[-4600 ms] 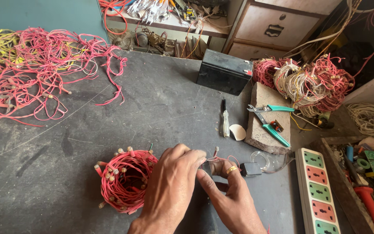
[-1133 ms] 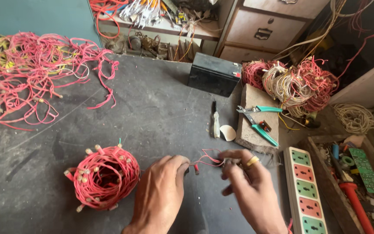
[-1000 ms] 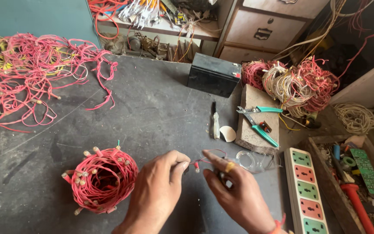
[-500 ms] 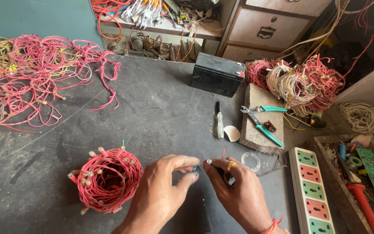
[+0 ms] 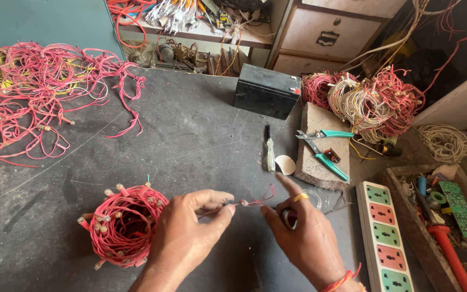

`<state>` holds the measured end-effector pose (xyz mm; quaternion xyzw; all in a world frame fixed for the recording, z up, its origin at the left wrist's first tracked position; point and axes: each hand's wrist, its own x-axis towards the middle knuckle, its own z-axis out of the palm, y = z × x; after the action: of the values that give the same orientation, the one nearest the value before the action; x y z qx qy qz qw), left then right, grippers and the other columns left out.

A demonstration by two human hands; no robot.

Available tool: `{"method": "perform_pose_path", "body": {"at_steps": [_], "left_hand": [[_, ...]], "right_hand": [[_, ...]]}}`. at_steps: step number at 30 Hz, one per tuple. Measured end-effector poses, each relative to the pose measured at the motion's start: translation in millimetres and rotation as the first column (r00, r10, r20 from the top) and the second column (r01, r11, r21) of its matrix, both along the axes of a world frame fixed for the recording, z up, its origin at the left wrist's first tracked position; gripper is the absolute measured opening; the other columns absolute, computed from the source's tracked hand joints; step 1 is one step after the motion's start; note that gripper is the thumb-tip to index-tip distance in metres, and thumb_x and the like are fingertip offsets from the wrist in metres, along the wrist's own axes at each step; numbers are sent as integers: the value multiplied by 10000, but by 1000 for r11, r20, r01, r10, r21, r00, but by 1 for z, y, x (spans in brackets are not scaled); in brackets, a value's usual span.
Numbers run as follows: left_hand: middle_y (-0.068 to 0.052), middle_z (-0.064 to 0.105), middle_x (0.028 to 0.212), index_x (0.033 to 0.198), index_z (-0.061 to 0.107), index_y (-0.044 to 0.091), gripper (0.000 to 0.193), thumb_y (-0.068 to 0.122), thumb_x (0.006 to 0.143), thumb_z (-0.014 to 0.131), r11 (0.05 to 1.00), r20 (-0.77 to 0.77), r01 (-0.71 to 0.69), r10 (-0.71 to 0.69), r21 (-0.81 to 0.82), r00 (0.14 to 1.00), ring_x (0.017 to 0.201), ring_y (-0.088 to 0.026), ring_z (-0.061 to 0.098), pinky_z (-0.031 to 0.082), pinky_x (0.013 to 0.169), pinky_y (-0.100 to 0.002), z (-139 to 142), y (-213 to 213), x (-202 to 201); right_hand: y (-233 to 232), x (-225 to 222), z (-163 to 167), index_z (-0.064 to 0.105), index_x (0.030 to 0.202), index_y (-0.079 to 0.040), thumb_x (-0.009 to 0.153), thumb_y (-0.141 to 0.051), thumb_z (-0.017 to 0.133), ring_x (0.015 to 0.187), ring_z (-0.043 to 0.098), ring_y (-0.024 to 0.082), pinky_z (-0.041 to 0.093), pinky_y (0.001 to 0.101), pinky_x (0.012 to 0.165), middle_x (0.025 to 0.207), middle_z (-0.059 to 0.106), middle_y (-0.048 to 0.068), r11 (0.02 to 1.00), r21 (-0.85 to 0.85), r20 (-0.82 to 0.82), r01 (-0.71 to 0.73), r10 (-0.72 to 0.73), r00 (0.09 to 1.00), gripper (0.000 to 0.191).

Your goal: The person coils a red LED light string, connects its wires to a small black controller, and plugs the controller into a power strip to test the lights. After confirming the LEDs illuminate, the person disconnects the plug, twists the wires together, and wraps them with electrical tape to secure the connection.

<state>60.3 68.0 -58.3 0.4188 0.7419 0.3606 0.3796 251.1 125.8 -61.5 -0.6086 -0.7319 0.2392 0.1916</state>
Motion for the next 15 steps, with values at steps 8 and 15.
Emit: {"method": "perform_pose_path", "body": {"at_steps": [8, 15], "left_hand": [[11, 835, 884, 1020, 848, 210, 240, 324, 835, 745, 997, -24, -17, 15, -75, 1000, 862, -142, 800, 594, 805, -317, 4, -3, -8], [-48, 799, 908, 1019, 811, 139, 255, 267, 806, 753, 999, -240, -10, 20, 42, 971, 887, -198, 772, 582, 839, -338, 4, -5, -6]], "right_hand": [[-2, -2, -16, 776, 1136, -289, 813, -427, 765, 787, 696, 234, 548, 397, 699, 829, 735, 4, 999, -12, 269, -48, 49, 962, 351], [-5, -2, -15, 836, 951, -270, 815, -357, 739, 797, 657, 246, 533, 407, 637, 866, 701, -20, 964, 229, 290, -138, 68, 955, 188]]}}
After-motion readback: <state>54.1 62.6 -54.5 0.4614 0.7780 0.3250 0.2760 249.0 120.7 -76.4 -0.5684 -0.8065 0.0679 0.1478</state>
